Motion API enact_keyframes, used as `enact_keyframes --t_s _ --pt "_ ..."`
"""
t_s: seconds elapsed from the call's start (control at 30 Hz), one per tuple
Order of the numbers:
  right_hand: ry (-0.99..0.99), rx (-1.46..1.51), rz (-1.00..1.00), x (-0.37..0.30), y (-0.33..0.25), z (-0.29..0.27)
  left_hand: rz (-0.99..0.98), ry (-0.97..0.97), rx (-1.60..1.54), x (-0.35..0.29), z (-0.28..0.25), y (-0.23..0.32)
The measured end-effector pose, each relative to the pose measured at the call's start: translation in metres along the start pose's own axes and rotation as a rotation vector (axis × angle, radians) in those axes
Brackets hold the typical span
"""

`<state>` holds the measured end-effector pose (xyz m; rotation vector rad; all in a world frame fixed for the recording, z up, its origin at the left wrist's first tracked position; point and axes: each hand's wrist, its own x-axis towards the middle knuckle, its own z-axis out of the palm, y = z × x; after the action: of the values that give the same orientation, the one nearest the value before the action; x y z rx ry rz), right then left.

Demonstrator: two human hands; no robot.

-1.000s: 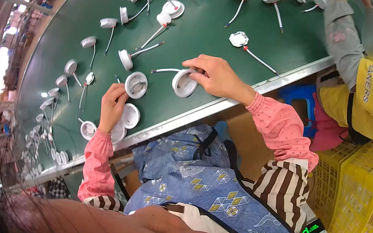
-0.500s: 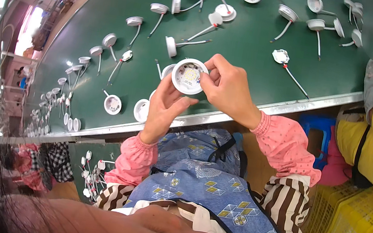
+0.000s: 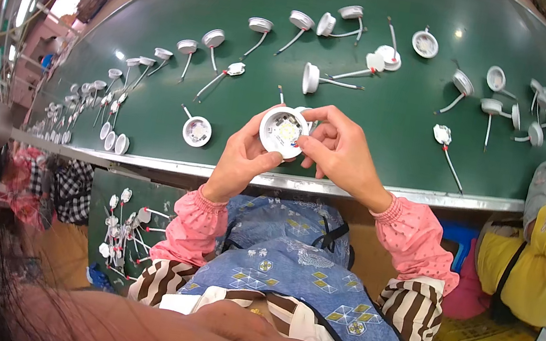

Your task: The person assembles small electrical components for LED lighting by hand, inserting circuit boards into white plastic housings.

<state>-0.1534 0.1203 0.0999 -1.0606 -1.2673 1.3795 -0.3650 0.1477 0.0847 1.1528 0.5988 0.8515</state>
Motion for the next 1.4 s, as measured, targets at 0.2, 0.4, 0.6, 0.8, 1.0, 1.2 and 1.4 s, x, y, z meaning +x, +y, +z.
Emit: enact_keyframes --t_s 0.2,0.4,0.6,0.8,1.0,1.2,1.4 --pt "0.012 0.076 -0.023 0.006 -0.006 0.031 0.176 0.096 0.033 -0.015 -0.008 0.01" --pt "0.013 0.09 -0.038 0.01 -0.01 0.047 0.204 0.116 0.016 -0.024 -0.016 0.016" --pt "0.015 0.092 -0.039 0.012 -0.008 0.05 0.259 0.131 0.08 -0.024 -0.017 0.014" --pt "0.038 0.124 -0.034 0.01 -0.005 0.049 0.269 0.195 0.154 -0.021 -0.007 0.019" --pt "0.067 0.097 -0.059 0.007 -0.004 0.054 0.226 0.28 0.126 -0.018 -0.006 0.018" --pt "0.093 -0.02 -0.117 0.012 -0.001 0.061 0.287 0.371 0.133 -0.015 -0.011 0.003" --pt "0.117 -0.003 -0.275 0.05 0.012 0.095 0.468 0.603 0.175 -0.013 -0.017 0.005"
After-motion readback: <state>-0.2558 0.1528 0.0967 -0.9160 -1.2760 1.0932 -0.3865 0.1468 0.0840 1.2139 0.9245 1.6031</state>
